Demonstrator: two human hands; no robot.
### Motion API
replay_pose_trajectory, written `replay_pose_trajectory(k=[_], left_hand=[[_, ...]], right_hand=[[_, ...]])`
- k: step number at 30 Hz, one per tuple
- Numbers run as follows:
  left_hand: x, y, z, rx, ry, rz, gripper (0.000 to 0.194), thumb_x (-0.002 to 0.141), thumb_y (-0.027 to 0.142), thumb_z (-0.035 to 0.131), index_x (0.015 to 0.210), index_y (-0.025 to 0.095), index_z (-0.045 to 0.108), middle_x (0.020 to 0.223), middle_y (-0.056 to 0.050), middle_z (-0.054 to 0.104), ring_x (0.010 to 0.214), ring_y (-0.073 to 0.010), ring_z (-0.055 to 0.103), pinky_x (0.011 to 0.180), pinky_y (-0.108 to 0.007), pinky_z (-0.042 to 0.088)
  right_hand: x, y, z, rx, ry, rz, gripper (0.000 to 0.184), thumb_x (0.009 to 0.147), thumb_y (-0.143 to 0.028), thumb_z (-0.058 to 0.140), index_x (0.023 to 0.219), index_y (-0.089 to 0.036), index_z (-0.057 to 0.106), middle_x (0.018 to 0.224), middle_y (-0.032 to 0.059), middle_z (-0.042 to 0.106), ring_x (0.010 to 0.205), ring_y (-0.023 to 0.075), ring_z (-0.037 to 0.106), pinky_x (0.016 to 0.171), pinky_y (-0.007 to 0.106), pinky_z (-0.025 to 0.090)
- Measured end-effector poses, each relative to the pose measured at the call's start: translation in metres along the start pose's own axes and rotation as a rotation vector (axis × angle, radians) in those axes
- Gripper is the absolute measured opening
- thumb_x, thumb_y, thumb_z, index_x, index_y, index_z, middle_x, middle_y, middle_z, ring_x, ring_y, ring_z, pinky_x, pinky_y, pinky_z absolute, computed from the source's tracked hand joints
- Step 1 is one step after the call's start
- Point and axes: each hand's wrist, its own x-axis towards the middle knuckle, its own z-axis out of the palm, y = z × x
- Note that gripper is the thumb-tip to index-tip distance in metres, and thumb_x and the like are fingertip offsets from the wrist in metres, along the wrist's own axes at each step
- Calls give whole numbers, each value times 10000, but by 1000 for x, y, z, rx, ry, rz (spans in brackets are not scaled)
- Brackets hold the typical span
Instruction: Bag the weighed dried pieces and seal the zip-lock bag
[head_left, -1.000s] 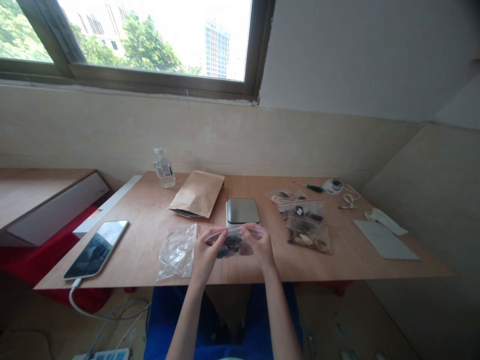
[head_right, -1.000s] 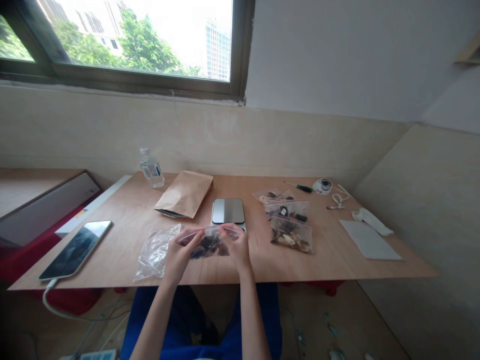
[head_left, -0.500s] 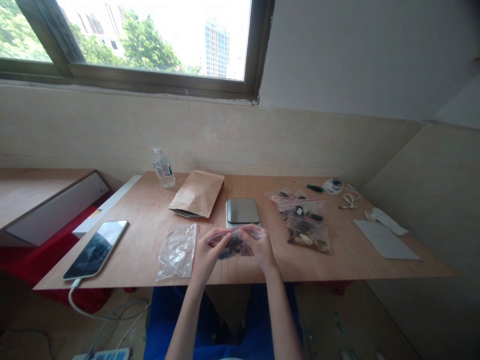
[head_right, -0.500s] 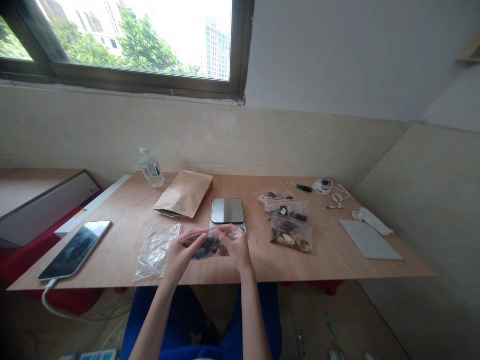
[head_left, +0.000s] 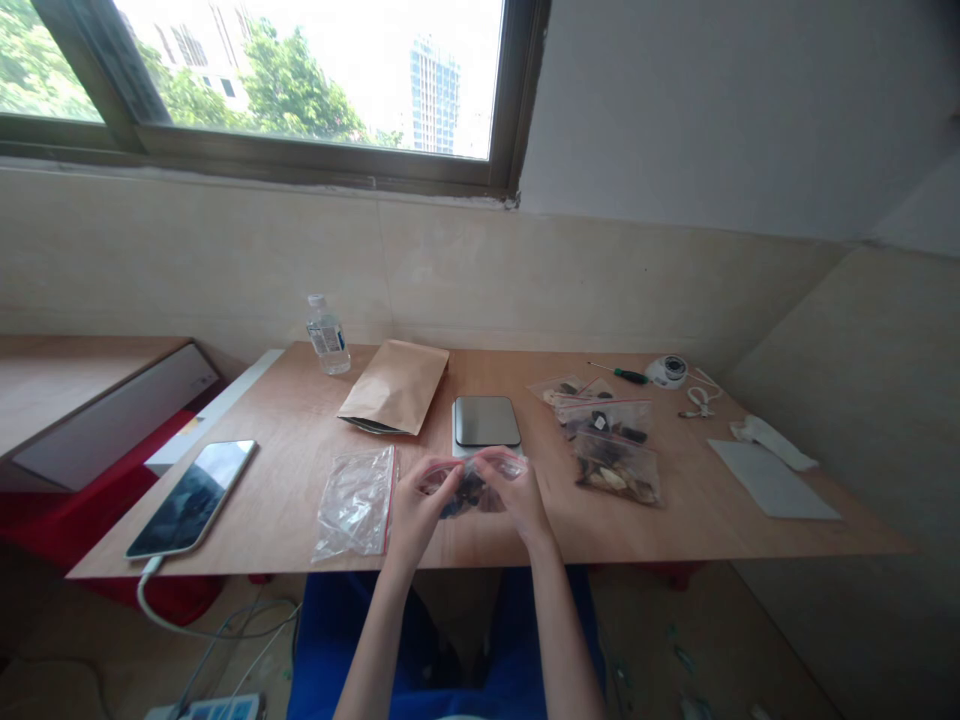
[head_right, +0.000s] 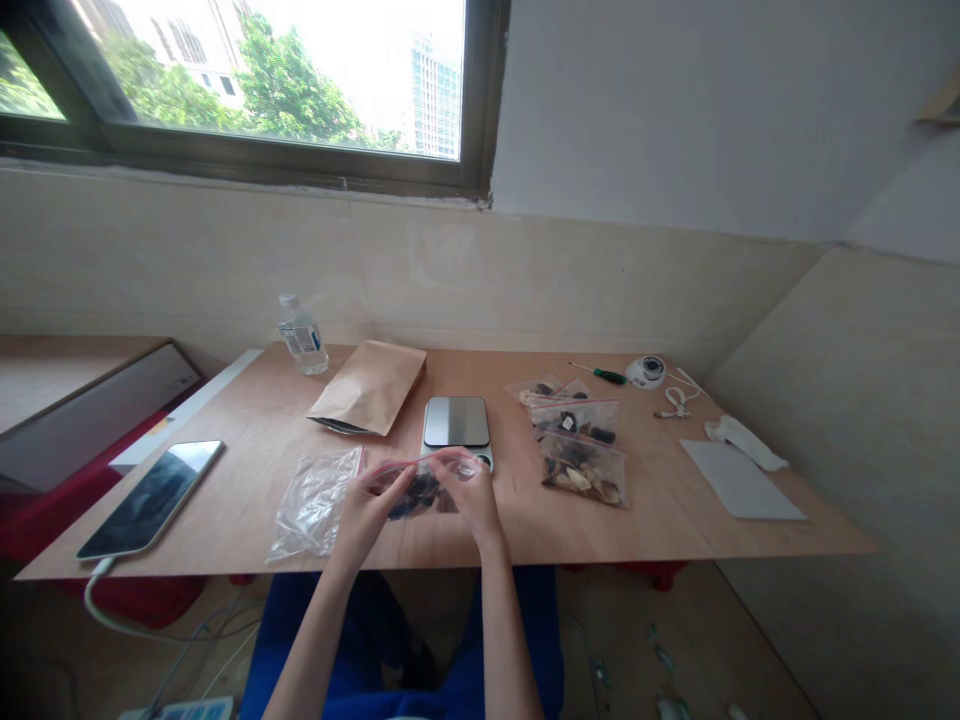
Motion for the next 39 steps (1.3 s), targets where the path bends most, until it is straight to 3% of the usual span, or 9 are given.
replay_pose_trajectory(k=[5,18,21,25,33,39], left_hand=[[0,-4,1,50,7,5,244,792,386,593,848,166,681,804,-51,712,745,-175,665,664,-246,514],[1,-2,0,121,73,64,202,774,381,606,822,197,671,792,-28,692,738,-178,646,666,-248,494],[2,-1,0,124,81,64,194,787,373,596,828,195,661,806,-26,687,753,-172,646,672,-240,494],[2,-2,-1,59,-1,62,215,796,374,587,857,182,662,836,-43,690,798,-184,649,706,-255,502],[1,-2,1,30,6,50,223,782,379,600,848,178,670,825,-50,696,798,-192,652,705,-267,517],[-1,0,3,24,31,29,209,775,368,614,836,177,676,819,-40,704,779,-185,654,699,-252,509]], right_hand=[[-1,0,1,-1,-14,22,251,703,-395,682,795,-163,657,698,25,676,645,163,633,589,254,512],[-1,4,7,-126,98,-64,198,716,-370,645,744,-174,635,681,21,663,646,167,628,613,261,506],[0,4,7,-102,68,-67,190,719,-366,652,738,-177,633,680,16,655,647,162,620,615,255,500],[0,3,3,-61,-30,-51,206,723,-374,663,795,-181,656,699,17,653,664,156,609,633,254,496],[-2,3,-1,-102,-28,-99,182,718,-366,668,733,-186,648,727,12,642,703,155,604,669,257,489],[-4,-4,5,-167,73,-147,149,725,-332,653,705,-186,630,713,13,626,682,155,596,654,254,479]])
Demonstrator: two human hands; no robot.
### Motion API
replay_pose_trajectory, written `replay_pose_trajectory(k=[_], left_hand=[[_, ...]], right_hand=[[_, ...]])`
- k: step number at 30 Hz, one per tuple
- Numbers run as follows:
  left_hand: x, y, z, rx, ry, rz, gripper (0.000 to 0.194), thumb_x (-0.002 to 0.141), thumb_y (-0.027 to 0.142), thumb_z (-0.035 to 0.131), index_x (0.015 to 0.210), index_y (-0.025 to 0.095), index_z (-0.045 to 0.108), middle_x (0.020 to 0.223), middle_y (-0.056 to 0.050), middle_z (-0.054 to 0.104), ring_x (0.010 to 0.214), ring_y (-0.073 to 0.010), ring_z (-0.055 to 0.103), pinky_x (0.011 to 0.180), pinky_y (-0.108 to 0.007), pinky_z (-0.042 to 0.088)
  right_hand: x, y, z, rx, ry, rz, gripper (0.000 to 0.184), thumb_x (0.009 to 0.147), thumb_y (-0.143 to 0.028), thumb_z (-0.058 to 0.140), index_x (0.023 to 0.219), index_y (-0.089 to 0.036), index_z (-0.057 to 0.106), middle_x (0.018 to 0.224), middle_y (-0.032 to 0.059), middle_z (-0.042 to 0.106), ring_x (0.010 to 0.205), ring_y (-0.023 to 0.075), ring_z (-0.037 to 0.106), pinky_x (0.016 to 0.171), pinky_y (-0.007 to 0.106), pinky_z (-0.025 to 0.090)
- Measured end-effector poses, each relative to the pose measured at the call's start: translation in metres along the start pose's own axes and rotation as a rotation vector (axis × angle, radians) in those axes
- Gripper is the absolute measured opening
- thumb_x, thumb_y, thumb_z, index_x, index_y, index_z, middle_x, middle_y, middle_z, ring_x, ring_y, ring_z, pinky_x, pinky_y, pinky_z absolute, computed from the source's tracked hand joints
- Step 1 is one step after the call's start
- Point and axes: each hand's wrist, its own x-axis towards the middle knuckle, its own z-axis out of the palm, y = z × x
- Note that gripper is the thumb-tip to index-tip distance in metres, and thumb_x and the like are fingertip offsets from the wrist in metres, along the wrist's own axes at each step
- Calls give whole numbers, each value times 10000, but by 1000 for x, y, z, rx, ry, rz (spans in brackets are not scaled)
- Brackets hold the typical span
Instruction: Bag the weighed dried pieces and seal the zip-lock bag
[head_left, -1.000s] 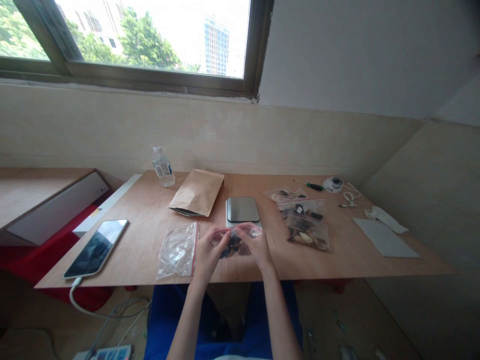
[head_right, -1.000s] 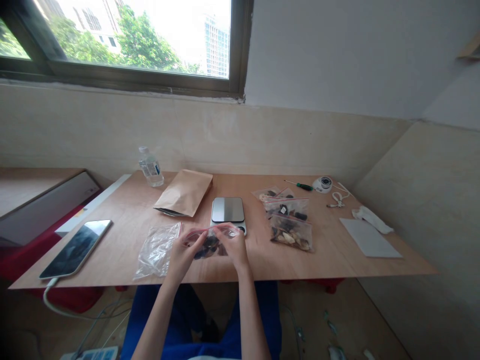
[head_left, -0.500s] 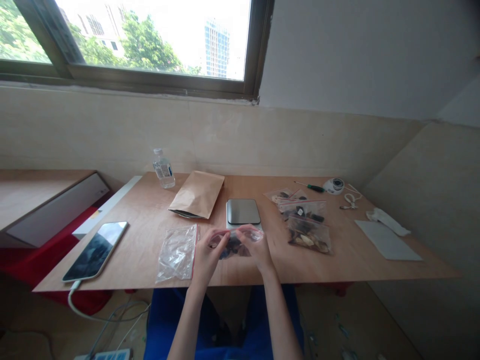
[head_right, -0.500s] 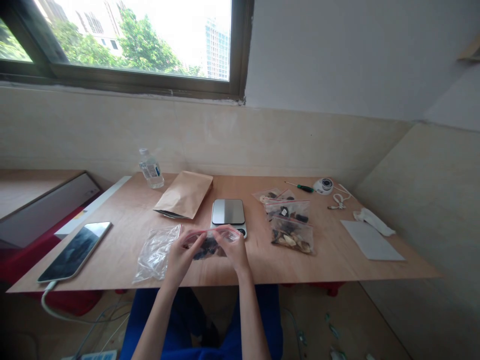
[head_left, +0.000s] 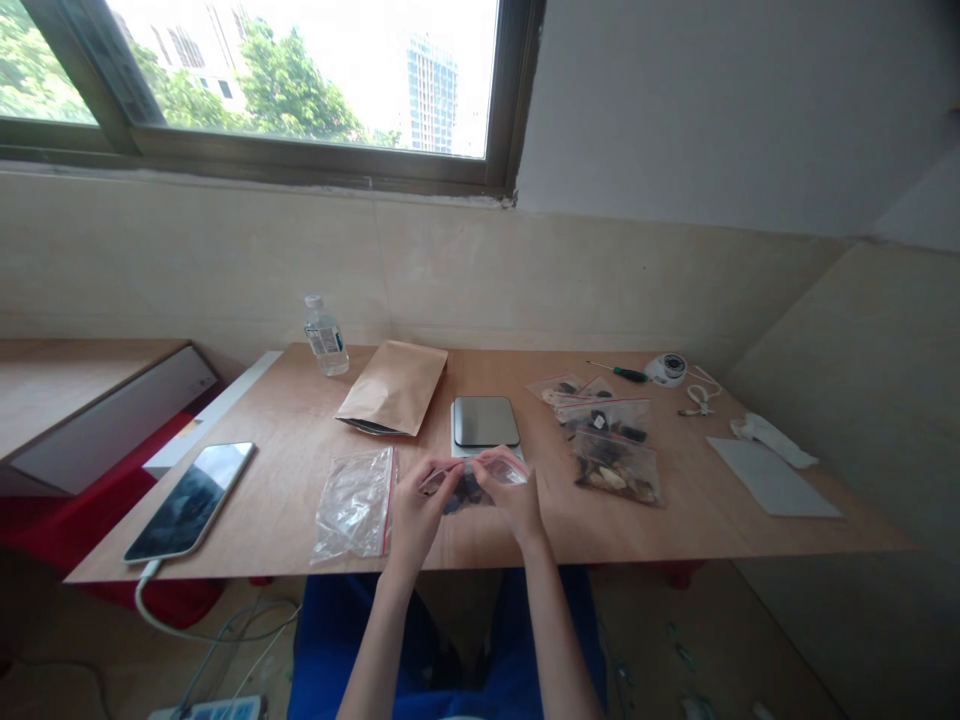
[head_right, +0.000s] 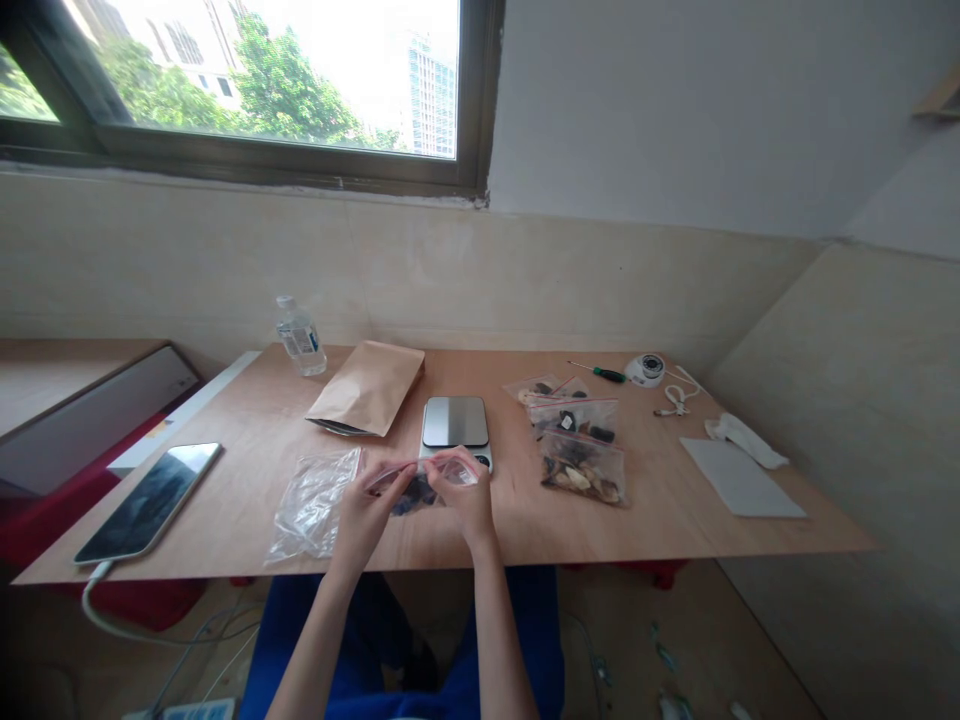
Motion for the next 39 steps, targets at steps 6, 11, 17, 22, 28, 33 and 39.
replay_pose_trajectory(k=[6,11,17,22,28,33,39], left_hand=[[-1,-2,-1,-8,13,-20,210,792,368,596,842,174,661,812,-36,696,786,-182,653,683,-247,518],[0,-2,-1,-13,-4,-17,210,793,368,597,839,171,653,811,-36,698,783,-180,657,698,-250,514],[1,-4,-1,-25,-16,-20,230,796,376,587,852,165,661,820,-41,700,785,-183,653,710,-259,506],[2,-2,-1,-47,-35,-46,225,798,368,585,847,163,664,817,-40,700,772,-184,654,687,-258,510],[1,1,-1,-1,-3,-27,190,791,346,598,817,173,672,799,-27,707,761,-175,657,690,-241,501],[0,0,-1,-31,-9,-20,202,803,349,581,846,169,662,810,-31,697,769,-174,654,681,-241,505],[0,-2,0,-15,3,-15,206,803,362,585,830,171,656,808,-29,692,770,-175,651,686,-244,505]], right_hand=[[0,3,3,18,-3,-1,154,740,-338,645,727,-185,633,724,12,625,695,152,588,660,249,470],[0,7,2,92,-112,82,189,739,-371,654,800,-194,632,740,6,625,675,142,578,612,235,465],[0,7,1,73,-124,71,197,738,-379,655,759,-185,630,765,18,633,734,155,598,684,260,476],[0,5,2,-23,-90,-7,165,746,-344,641,729,-182,615,743,14,616,714,154,595,674,262,474],[-1,2,5,-68,-19,-22,140,744,-317,630,720,-181,603,729,13,608,693,152,586,656,258,474],[-1,4,3,40,-76,40,167,730,-344,657,727,-181,619,729,9,616,696,148,588,662,256,474],[0,10,2,138,-154,110,206,713,-377,682,785,-187,655,782,15,640,724,150,598,679,258,479]])
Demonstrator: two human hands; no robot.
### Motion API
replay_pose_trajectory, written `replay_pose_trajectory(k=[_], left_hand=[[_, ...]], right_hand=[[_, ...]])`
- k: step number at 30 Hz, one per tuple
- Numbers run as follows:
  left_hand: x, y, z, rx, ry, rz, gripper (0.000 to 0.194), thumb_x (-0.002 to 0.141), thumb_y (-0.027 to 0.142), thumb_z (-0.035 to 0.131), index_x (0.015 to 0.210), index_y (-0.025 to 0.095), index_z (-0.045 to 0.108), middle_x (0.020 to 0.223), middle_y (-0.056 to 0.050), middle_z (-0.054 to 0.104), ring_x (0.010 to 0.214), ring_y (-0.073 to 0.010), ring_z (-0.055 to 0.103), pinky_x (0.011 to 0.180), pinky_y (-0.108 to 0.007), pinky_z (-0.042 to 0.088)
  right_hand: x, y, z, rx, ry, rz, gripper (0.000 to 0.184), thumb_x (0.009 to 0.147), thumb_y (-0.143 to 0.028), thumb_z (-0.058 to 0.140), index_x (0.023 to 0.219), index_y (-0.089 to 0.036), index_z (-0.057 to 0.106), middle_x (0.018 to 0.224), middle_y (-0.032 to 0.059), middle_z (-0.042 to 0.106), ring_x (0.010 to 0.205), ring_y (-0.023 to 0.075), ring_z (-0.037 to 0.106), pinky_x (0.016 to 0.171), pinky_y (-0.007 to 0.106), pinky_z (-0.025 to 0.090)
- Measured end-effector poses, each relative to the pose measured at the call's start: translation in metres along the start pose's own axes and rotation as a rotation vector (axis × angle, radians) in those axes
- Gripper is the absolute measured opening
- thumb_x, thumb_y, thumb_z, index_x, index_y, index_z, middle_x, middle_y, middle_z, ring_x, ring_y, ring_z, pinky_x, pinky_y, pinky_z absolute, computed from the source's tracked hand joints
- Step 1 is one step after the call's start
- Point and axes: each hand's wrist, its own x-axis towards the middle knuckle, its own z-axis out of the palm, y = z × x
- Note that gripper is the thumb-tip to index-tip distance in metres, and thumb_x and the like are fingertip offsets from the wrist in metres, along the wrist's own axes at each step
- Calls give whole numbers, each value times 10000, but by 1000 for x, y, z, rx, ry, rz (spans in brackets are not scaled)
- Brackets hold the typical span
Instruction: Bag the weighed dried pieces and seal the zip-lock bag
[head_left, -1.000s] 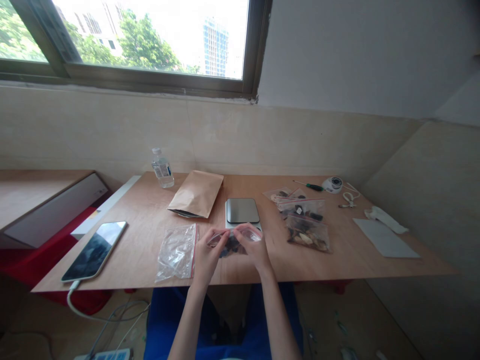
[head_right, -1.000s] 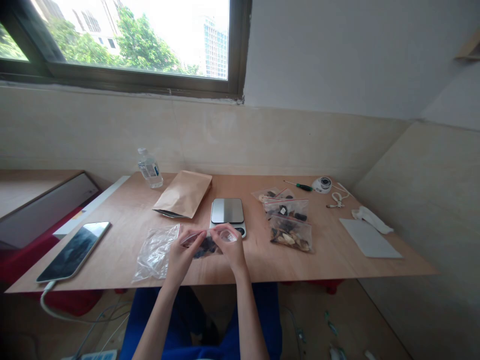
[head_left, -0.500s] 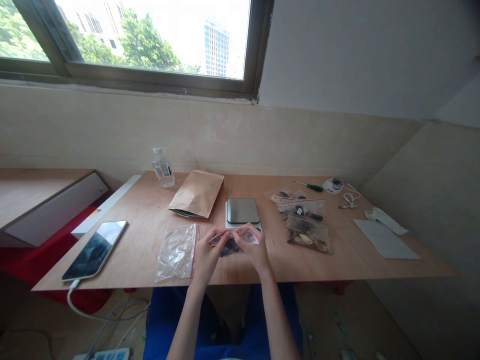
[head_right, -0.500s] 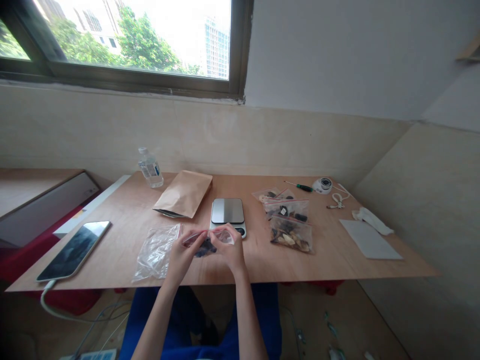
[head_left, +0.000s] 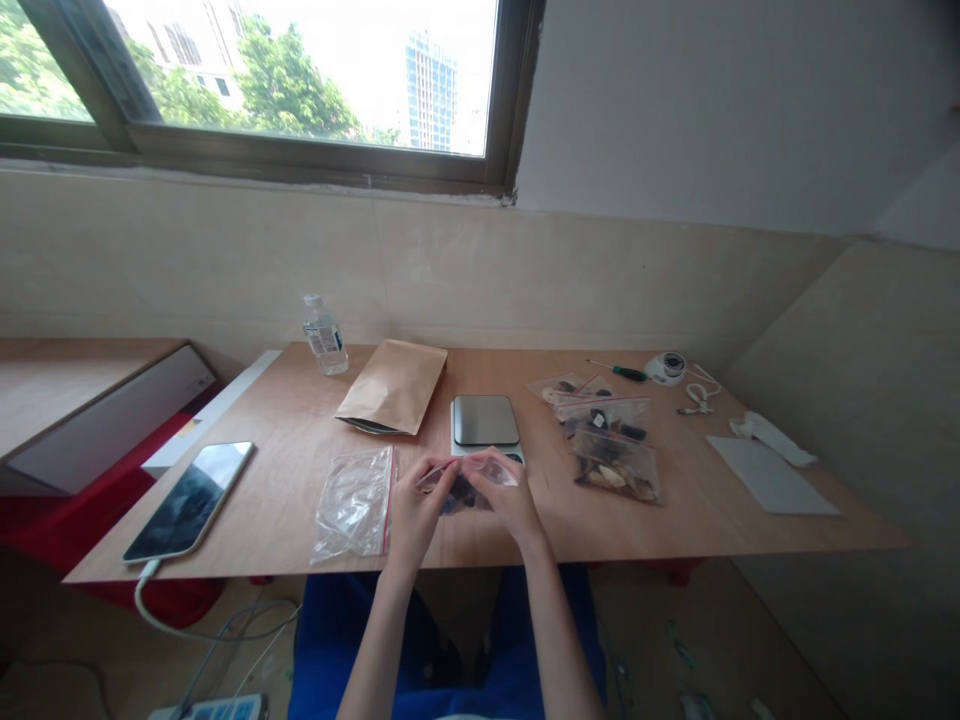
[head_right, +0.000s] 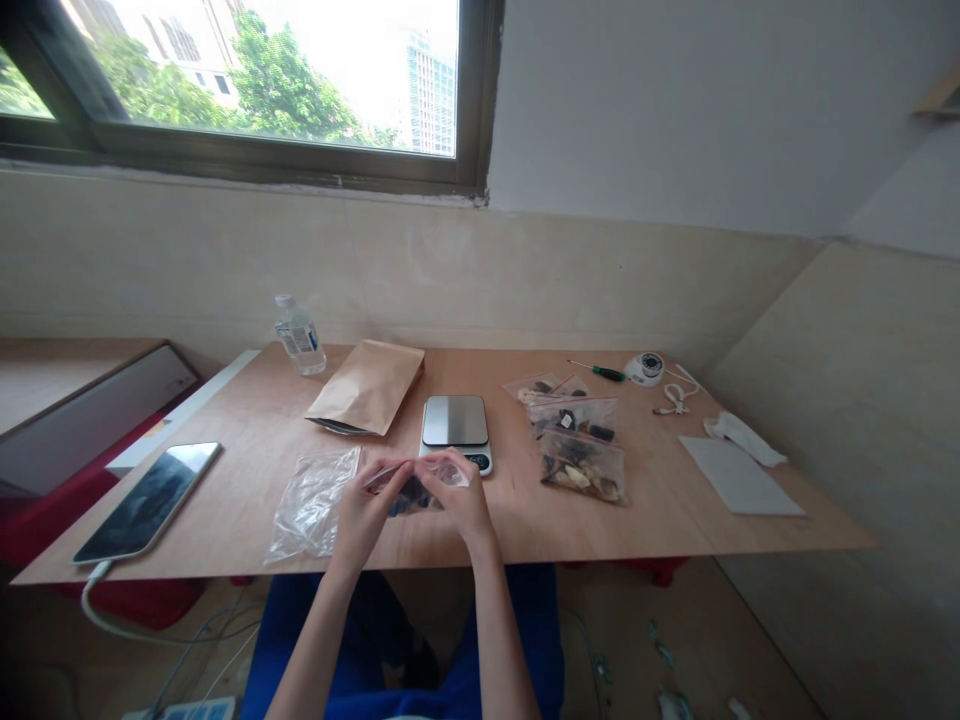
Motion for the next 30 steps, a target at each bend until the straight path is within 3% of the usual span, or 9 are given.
replay_pose_trajectory(k=[5,13,21,26,30], left_hand=[[0,0,1,-4,15,8,220,806,376,575,826,171,653,797,-28,690,757,-173,649,679,-247,505],[-2,-5,4,-7,22,10,218,811,375,568,842,176,653,806,-29,692,767,-171,649,682,-247,501],[-2,-3,-1,10,100,-17,229,808,388,570,806,165,623,760,-27,674,732,-167,641,677,-255,509],[-2,1,-2,-45,52,-31,247,801,403,574,764,164,624,726,-21,667,709,-160,639,637,-235,505],[-2,4,0,-87,50,-70,291,790,449,572,771,163,627,706,-15,648,683,-152,622,601,-220,491]], right_hand=[[0,-2,2,-75,35,-98,156,748,-339,655,722,-186,639,716,-4,607,672,128,568,640,235,452],[-2,-7,0,-137,39,-135,157,766,-344,638,724,-192,647,715,-2,604,670,131,571,634,235,452],[-1,-8,-2,-117,2,-111,238,823,-397,565,790,-191,680,776,26,629,744,159,596,695,258,468],[-1,-12,-5,-142,47,-151,315,859,-415,509,724,-186,678,709,25,612,684,151,565,651,247,450],[-2,-11,-8,-107,27,-94,318,844,-440,526,754,-182,689,681,22,607,669,151,567,635,247,450]])
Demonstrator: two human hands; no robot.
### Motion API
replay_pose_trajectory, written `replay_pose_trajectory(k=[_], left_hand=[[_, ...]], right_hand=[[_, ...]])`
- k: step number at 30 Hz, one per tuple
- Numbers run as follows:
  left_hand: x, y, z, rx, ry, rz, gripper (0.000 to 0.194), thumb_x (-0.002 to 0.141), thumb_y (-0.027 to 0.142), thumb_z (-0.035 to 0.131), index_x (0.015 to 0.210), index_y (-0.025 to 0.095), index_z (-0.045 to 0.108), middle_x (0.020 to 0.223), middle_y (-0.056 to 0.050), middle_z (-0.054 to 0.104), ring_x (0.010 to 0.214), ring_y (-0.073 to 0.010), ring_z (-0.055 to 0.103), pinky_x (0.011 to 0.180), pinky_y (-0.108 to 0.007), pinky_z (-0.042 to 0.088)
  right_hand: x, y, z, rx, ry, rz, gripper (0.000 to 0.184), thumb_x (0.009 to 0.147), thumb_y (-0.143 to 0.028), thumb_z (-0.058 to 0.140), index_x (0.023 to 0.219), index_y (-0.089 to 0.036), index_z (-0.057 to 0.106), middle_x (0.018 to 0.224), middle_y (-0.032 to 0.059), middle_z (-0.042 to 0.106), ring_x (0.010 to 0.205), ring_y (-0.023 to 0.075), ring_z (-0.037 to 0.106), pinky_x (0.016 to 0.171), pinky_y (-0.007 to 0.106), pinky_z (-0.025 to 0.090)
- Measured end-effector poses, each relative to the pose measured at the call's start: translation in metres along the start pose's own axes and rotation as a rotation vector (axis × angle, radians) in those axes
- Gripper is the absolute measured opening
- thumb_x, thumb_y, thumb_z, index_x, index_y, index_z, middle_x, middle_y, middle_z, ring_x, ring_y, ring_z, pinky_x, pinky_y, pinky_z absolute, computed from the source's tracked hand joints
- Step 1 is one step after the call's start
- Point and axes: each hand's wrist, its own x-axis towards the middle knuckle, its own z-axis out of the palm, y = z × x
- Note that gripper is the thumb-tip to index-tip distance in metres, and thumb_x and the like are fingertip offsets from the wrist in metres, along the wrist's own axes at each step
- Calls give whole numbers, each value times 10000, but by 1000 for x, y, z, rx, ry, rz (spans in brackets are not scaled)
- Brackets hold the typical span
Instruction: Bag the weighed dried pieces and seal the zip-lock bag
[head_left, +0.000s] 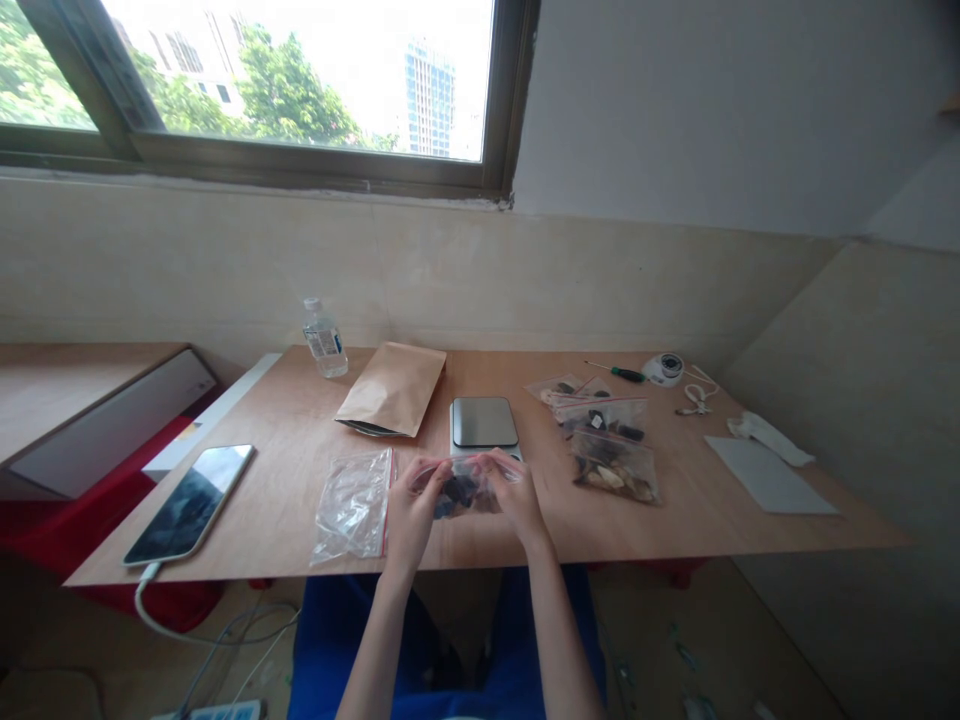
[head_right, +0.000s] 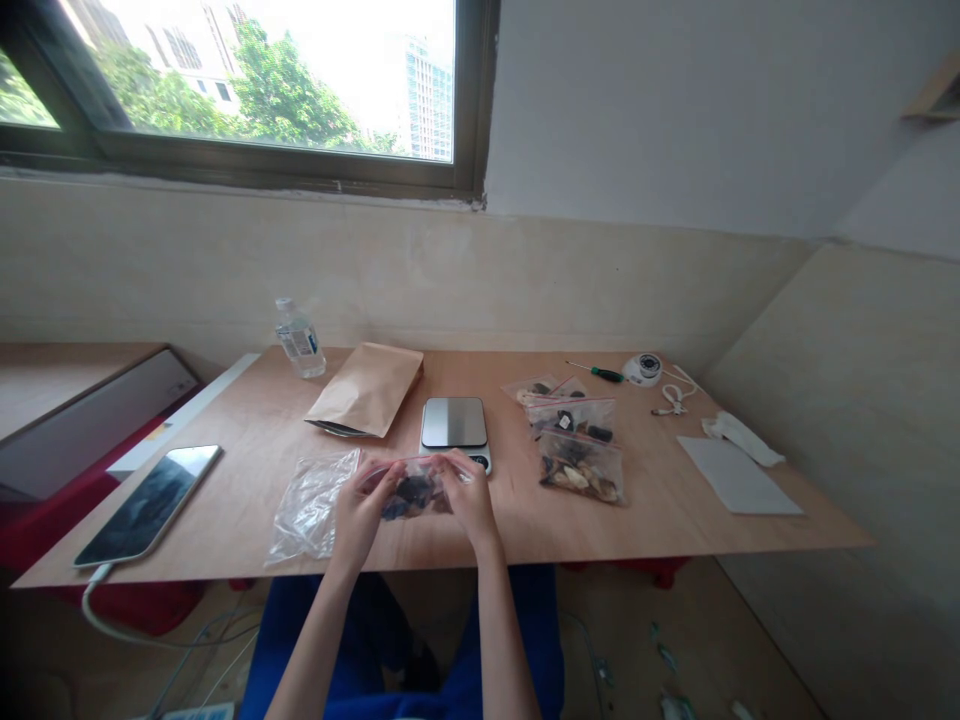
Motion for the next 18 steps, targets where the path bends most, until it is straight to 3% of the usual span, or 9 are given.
replay_pose_trajectory(k=[4,10,14,18], left_hand=[[2,-1,-1,-35,73,-64,436,825,530,474,614,161,568,544,12,554,514,-115,545,481,-198,431],[1,-3,0,7,89,-111,580,850,596,348,533,168,578,475,-3,557,465,-140,532,486,-243,432],[3,-6,2,63,42,-69,589,875,568,314,626,161,659,594,-36,647,602,-172,602,598,-263,466],[7,-9,-2,48,13,-27,566,896,524,296,759,152,700,716,-67,691,647,-178,607,632,-282,472]], right_hand=[[1,7,-5,107,7,111,318,794,-477,583,809,-170,668,664,23,634,644,156,594,621,256,473],[3,12,-10,80,110,108,368,808,-493,559,882,-160,696,661,40,678,625,163,613,626,267,472],[6,16,-24,36,216,79,368,807,-485,562,892,-154,698,646,43,688,670,171,634,702,288,475],[5,21,-56,-45,397,70,395,791,-495,568,919,-144,695,695,57,701,711,197,646,731,320,481]])
